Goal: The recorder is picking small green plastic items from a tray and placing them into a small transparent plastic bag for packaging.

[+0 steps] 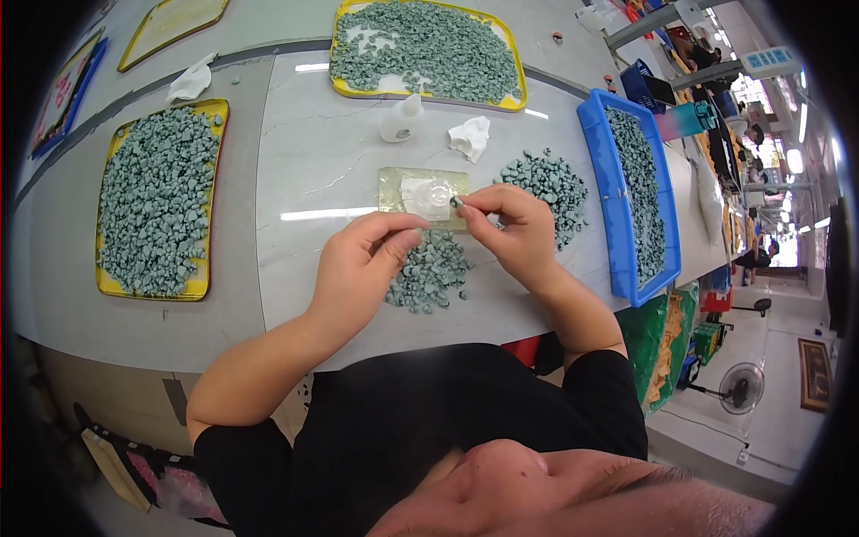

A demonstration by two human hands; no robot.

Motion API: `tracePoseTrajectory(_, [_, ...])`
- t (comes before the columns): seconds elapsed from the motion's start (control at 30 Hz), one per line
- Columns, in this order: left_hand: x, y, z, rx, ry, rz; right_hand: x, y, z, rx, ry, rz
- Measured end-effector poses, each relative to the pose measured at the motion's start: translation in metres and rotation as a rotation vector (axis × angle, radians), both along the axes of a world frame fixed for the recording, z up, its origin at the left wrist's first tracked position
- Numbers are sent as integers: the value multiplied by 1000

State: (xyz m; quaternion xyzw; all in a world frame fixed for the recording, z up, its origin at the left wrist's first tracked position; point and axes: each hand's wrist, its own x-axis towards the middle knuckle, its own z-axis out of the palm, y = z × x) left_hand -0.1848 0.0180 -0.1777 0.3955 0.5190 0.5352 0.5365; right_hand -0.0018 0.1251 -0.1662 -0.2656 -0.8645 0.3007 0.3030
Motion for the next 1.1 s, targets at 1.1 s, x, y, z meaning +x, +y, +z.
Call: tracePoseTrajectory(1.1, [16, -8, 9, -224, -614, -111, -13, -20, 5, 503, 187, 324])
